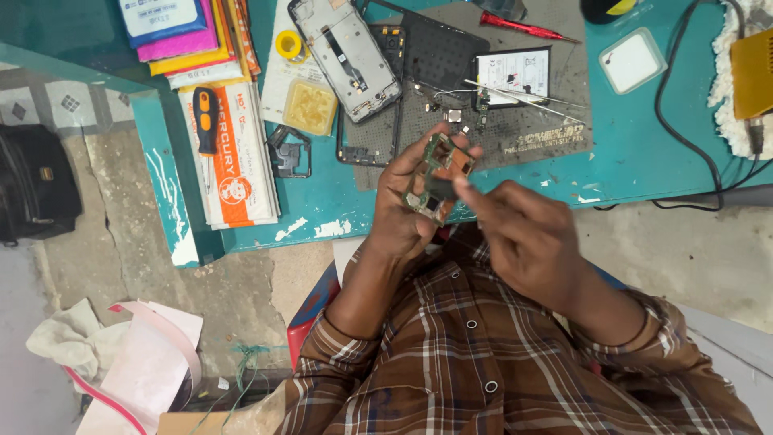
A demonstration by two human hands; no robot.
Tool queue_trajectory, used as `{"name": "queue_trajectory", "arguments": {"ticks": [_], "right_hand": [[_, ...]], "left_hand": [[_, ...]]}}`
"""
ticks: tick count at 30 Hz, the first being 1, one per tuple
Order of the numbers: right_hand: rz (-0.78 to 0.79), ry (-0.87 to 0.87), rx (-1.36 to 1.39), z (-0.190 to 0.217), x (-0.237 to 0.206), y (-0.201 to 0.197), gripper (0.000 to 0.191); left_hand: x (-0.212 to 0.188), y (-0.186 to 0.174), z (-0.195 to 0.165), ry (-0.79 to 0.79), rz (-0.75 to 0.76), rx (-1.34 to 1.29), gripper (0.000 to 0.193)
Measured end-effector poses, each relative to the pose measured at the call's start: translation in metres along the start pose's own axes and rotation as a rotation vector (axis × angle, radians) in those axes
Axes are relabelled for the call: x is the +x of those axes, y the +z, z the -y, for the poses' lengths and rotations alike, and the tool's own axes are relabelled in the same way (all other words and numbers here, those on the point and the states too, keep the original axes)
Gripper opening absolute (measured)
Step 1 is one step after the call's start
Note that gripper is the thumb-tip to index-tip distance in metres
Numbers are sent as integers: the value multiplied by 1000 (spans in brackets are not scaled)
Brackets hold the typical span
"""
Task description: The person disassembles a mobile phone, using a metal pry tool to separate the housing and lift out the battery, then works on the exposed motherboard. They apply liquid from a bottle onto the board, brush and pick at its components, and handle small parts while continuing to work on the phone internals.
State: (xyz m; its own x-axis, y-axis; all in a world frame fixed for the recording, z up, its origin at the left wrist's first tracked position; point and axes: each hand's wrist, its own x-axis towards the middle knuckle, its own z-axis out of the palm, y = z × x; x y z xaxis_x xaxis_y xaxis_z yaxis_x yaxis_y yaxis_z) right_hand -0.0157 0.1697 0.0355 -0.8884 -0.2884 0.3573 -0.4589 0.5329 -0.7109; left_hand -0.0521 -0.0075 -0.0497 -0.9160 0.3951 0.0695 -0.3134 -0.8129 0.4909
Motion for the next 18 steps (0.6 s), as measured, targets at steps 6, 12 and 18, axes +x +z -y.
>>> {"name": "queue_trajectory", "arguments": {"ticks": [6,12,18], "right_hand": [[206,153,-137,19,4,-28,63],[89,107,-157,21,13,-23,62],[37,72,-245,20,18,-12,61]], "left_hand": [[1,-1,-3,34,-58,12,117],[2,3,0,7,22,44,115],[0,6,3,-20,-18,40,114]]}}
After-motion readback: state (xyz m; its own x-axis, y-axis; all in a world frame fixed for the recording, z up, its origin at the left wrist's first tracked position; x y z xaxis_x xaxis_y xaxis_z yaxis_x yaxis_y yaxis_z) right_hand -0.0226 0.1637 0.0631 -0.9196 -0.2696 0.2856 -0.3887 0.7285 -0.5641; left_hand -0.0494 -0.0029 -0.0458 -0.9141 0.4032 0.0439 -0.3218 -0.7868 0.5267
